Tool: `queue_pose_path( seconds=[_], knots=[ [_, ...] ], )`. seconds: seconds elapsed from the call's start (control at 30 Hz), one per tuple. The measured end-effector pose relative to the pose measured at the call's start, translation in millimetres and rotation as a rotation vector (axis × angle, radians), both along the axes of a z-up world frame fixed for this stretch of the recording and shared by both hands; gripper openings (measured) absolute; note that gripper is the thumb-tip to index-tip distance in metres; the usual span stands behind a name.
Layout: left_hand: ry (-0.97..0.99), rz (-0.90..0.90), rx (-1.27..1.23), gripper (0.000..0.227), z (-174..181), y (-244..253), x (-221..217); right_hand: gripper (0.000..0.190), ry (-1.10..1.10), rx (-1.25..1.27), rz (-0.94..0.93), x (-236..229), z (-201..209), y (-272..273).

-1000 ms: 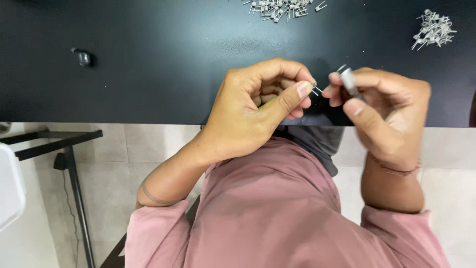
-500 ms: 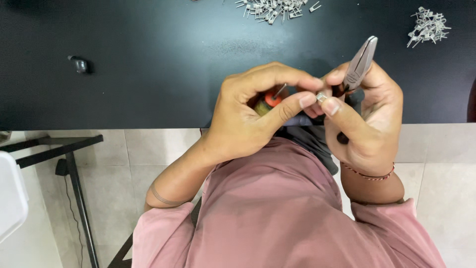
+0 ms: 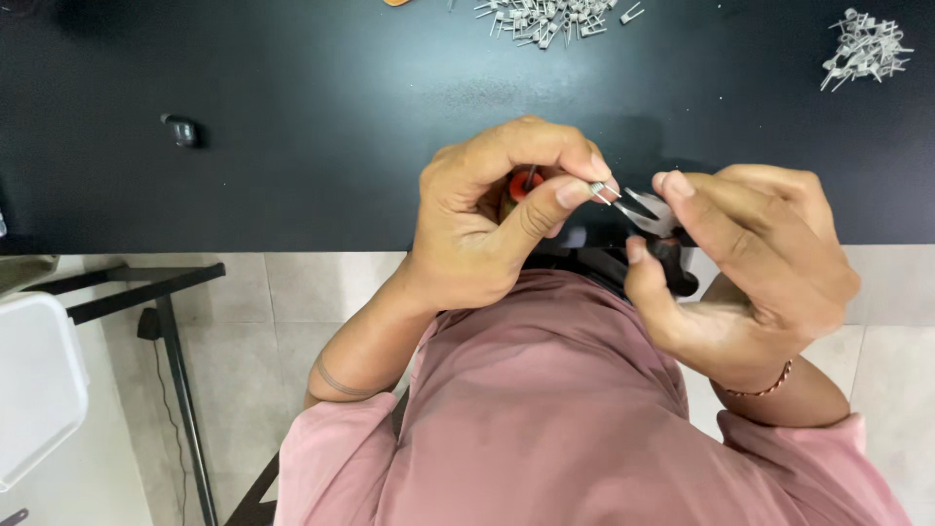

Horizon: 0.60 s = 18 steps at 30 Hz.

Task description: The person repeatedly picks up small metal electronic components from a pile on a black table and uses pliers to bend their leads. The person holds each component with one hand and manipulates it with the pliers in the other, then places the bent component back on the table.

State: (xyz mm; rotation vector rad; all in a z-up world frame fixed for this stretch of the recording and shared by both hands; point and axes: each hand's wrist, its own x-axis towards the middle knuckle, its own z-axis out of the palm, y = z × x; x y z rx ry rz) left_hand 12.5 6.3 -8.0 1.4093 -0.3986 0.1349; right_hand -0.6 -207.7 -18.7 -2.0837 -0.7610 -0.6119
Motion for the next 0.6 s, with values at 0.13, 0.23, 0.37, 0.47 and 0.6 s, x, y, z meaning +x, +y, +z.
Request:
queue_pose_path(
  seconds=[0.13,0.23,0.37,0.47,0.6],
  knots=[
    [-0.001,0.026,0.100,0.008,3,-2,-2,0.036,-0.010,-0.037,0.002,0,0,-4],
    [-0.019,0.056,0.146,0.007,7,-1,-1,0.034,-0.039,-0.074,-0.002,3,0,-5],
    [0.018,0.036,0.243,0.010,11,1,2,0.028,-0.070,-0.120,0.016,7,1,-9],
    [0.017,0.030,0.137,0.010,4,-4,2,0.032,-0.051,-0.116,0.006,5,1,-14],
    [0.035,0.039,0.007,0.009,-1,-7,0,0.037,-0.038,-0.095,0.005,3,-2,-17]
  ],
)
